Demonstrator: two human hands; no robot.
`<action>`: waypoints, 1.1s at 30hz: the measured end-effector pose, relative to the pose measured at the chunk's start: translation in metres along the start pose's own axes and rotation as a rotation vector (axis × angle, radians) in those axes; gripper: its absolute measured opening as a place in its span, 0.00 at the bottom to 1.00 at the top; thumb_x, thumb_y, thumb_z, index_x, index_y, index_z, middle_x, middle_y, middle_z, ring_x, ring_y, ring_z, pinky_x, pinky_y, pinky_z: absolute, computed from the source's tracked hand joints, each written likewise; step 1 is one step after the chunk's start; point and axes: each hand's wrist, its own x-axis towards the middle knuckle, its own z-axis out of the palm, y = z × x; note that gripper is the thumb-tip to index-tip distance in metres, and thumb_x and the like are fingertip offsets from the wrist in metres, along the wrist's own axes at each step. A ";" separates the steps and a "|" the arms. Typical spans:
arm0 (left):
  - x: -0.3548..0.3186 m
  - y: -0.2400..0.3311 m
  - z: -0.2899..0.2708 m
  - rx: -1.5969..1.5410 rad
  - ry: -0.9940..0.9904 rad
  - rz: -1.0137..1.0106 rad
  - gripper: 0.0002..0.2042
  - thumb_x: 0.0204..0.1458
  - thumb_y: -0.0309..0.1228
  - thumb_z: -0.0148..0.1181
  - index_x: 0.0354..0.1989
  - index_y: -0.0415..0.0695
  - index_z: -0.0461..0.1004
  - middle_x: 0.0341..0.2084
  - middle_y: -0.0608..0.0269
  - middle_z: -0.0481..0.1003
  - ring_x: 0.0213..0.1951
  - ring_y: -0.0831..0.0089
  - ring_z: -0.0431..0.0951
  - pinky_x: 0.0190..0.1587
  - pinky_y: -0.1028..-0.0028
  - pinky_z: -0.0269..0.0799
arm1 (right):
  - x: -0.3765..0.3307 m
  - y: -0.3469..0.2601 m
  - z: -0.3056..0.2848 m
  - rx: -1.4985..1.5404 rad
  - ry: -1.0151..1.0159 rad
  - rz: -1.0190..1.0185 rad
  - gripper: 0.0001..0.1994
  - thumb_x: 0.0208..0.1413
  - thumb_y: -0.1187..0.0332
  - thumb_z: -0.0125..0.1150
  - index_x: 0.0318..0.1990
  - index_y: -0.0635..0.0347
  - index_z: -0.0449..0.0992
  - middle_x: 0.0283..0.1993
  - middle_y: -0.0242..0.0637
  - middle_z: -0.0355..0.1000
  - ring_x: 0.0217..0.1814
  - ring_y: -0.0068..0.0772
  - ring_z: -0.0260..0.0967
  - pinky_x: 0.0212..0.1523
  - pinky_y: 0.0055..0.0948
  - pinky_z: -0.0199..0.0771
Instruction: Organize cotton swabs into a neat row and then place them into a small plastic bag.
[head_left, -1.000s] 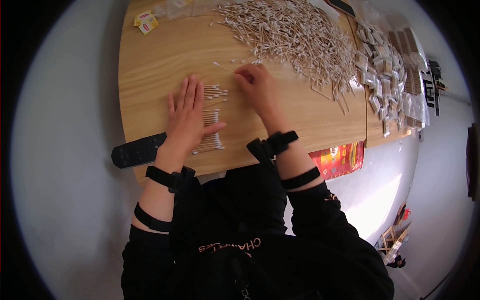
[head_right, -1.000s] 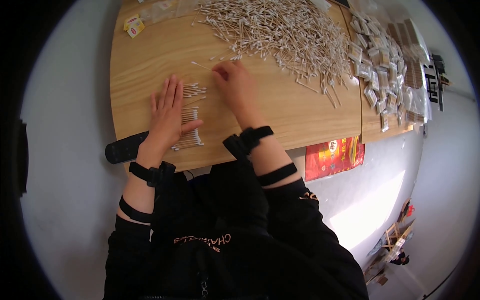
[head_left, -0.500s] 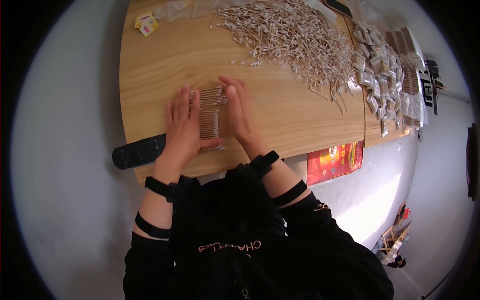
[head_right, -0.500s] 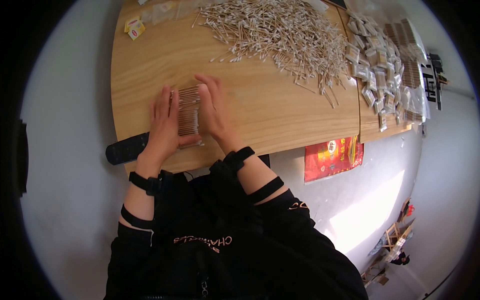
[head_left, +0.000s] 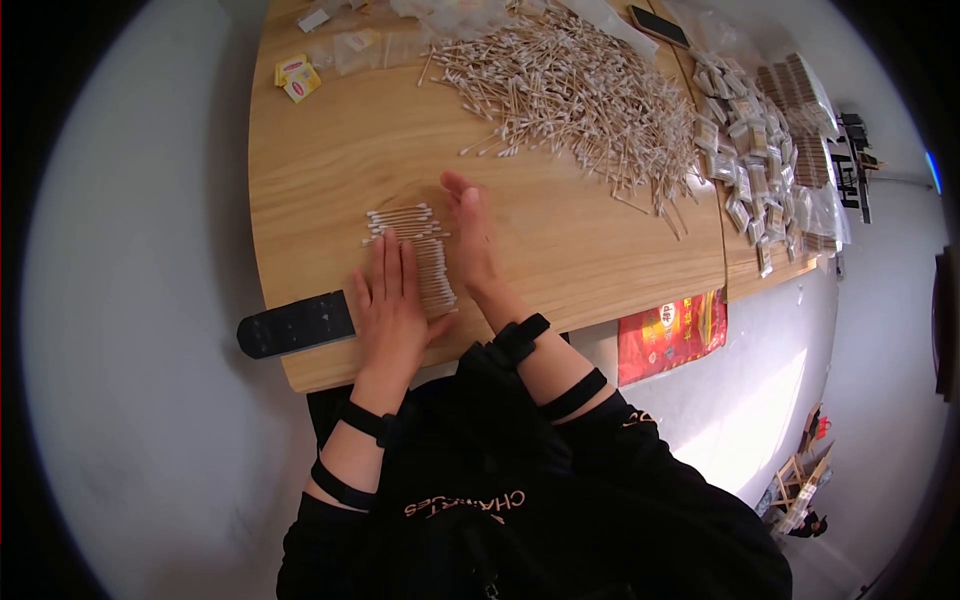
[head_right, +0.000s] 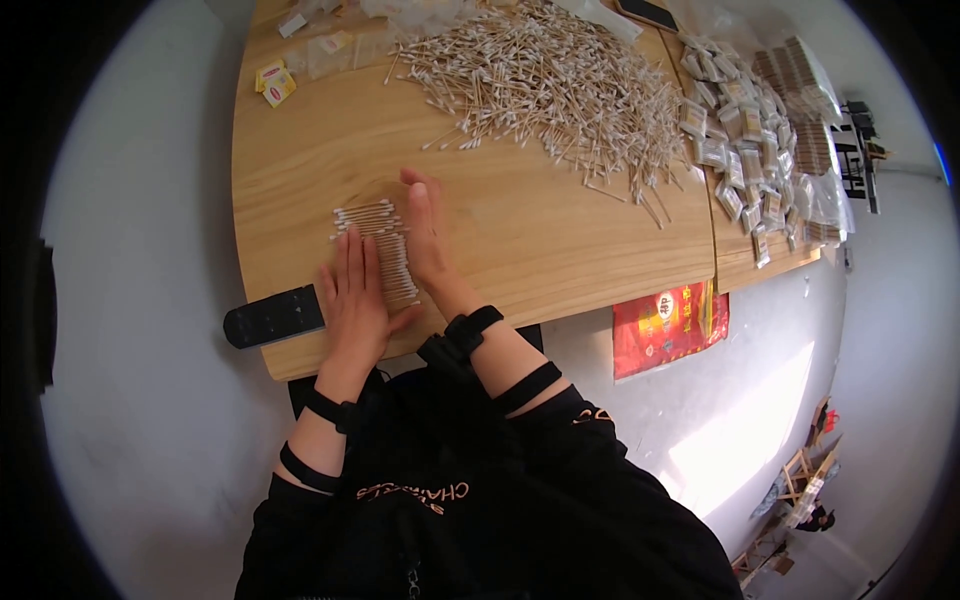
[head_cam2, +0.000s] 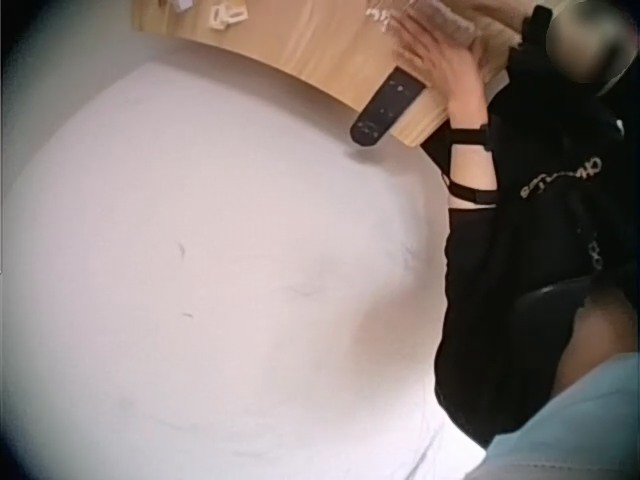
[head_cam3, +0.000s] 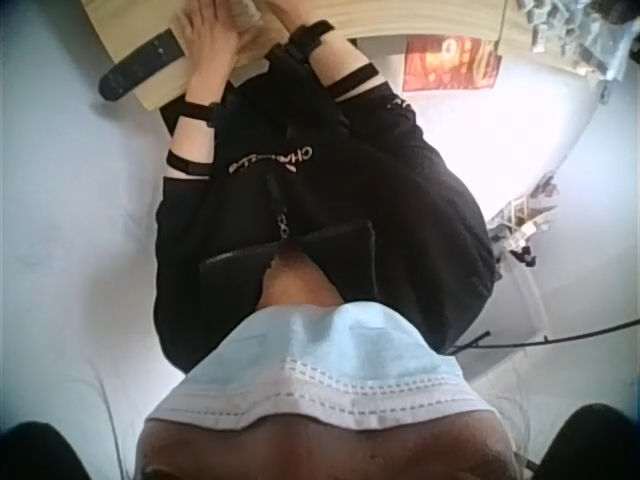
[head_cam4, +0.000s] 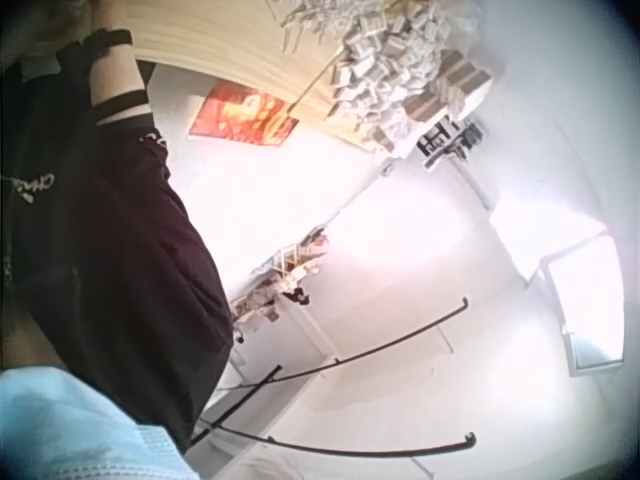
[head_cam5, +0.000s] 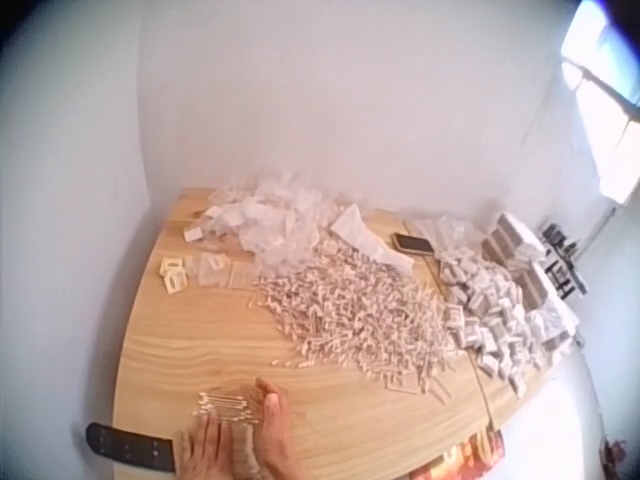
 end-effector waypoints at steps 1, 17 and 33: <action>0.004 -0.001 0.001 0.013 0.015 0.004 0.56 0.32 0.51 0.71 0.67 0.36 0.45 0.69 0.49 0.40 0.71 0.56 0.38 0.67 0.46 0.37 | 0.000 -0.001 -0.003 0.001 -0.002 -0.004 0.25 0.67 0.53 0.33 0.59 0.67 0.60 0.59 0.45 0.61 0.66 0.37 0.55 0.67 0.34 0.51; 0.053 -0.011 -0.040 -0.073 0.031 0.063 0.53 0.39 0.49 0.69 0.68 0.39 0.42 0.67 0.37 0.38 0.69 0.44 0.38 0.67 0.48 0.37 | 0.111 -0.029 -0.067 -1.042 0.393 -0.199 0.27 0.43 0.62 0.71 0.53 0.53 0.71 0.48 0.50 0.60 0.51 0.48 0.61 0.50 0.40 0.68; 0.182 -0.004 -0.018 0.039 -0.050 0.101 0.51 0.37 0.48 0.72 0.70 0.56 0.46 0.68 0.39 0.37 0.69 0.43 0.37 0.64 0.41 0.38 | 0.138 -0.036 -0.113 -0.947 -0.178 -0.451 0.17 0.36 0.68 0.72 0.38 0.52 0.77 0.50 0.48 0.60 0.55 0.52 0.59 0.54 0.41 0.65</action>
